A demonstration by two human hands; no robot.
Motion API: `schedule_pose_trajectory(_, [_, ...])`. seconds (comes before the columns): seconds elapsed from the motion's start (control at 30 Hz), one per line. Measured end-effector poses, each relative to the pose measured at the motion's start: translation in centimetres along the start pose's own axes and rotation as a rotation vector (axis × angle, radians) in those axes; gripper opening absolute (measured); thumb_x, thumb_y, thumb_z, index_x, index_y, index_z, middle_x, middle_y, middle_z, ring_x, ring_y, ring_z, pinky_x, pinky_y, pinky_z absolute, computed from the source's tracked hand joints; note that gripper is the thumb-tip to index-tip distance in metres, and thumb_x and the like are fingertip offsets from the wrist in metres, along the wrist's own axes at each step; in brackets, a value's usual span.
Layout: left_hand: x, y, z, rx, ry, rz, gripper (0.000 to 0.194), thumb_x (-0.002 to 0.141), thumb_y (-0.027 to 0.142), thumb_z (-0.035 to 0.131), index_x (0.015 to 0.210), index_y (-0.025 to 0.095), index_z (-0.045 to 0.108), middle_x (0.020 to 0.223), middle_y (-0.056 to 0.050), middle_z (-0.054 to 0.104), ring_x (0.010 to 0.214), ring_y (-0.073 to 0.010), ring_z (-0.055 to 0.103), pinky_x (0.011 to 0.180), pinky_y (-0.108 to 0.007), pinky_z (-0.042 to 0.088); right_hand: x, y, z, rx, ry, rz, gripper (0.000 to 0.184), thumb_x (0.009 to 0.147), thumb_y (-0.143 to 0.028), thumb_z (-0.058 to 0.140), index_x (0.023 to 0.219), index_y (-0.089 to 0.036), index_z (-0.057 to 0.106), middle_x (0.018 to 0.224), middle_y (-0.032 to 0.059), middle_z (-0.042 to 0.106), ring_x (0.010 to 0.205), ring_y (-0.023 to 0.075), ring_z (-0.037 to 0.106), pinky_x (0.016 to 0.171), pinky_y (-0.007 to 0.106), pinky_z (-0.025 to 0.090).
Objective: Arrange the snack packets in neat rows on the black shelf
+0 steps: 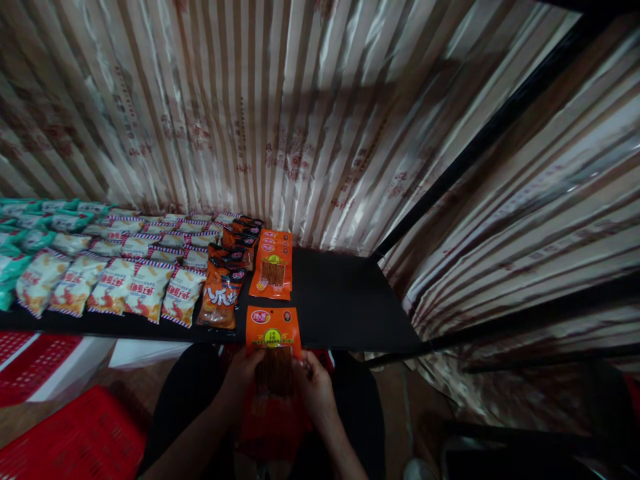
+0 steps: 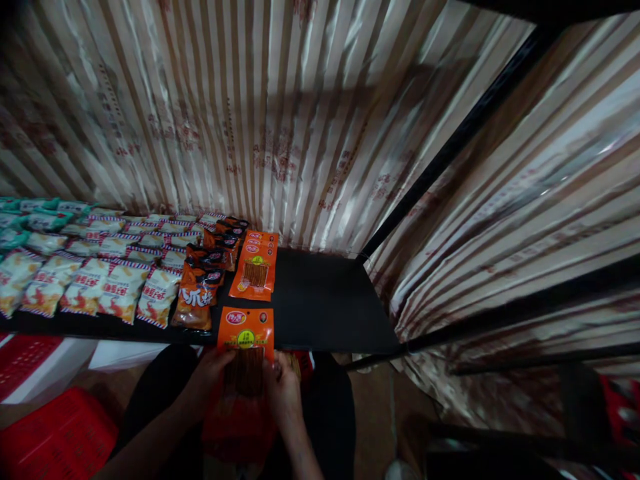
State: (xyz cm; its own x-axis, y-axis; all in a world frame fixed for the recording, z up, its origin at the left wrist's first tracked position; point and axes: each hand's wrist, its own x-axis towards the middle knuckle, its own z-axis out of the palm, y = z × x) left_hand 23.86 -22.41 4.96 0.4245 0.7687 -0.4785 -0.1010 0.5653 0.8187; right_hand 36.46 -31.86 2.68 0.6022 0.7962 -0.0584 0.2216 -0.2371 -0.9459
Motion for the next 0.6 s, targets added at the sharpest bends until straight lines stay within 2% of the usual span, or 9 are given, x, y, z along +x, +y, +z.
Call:
schedule_pose_trajectory(0.17, [1.8,0.0,-0.2,0.048,0.038,0.054,0.033,0.054,0.038,0.067,0.078,0.016,0.063,0.078,-0.005,0.069,0.082,-0.0259,0.064,0.078,-0.036,0.048,1.9,-0.1,0.0,0.004,0.010,0.027,0.038,0.078,-0.054,0.049,0.080,-0.019,0.064,0.061,0.0000,0.061,0.055,0.0140,0.055,0.050,0.022,0.043])
schedule_pose_trajectory(0.27, [3.2,0.2,-0.2,0.087,0.077,0.103,0.033,0.055,0.034,0.067,0.082,0.016,0.063,0.085,-0.006,0.069,0.088,-0.0260,0.063,0.081,-0.035,0.048,3.3,-0.2,0.2,-0.005,-0.010,0.039,0.036,0.079,-0.052,0.048,0.084,-0.020,0.064,0.060,-0.0008,0.061,0.054,0.0144,0.056,0.050,0.022,0.043])
schedule_pose_trajectory(0.43, [4.5,1.4,0.6,0.081,0.139,0.098,0.060,0.061,0.030,0.064,0.117,0.017,0.049,0.110,-0.011,0.063,0.099,-0.0253,0.060,0.081,-0.034,0.048,5.9,-0.5,0.3,-0.024,-0.027,0.018,0.035,0.080,-0.049,0.048,0.089,-0.020,0.065,0.064,0.0005,0.064,0.059,0.0160,0.059,0.053,0.023,0.045])
schedule_pose_trajectory(0.6, [6.0,2.6,1.5,0.124,0.151,0.137,0.060,0.065,0.024,0.061,0.123,0.016,0.045,0.120,-0.013,0.059,0.106,-0.0259,0.057,0.085,-0.034,0.047,8.5,-1.0,0.4,0.016,-0.060,0.015,0.034,0.079,-0.046,0.048,0.087,-0.018,0.066,0.072,0.0024,0.066,0.065,0.0166,0.060,0.061,0.025,0.047])
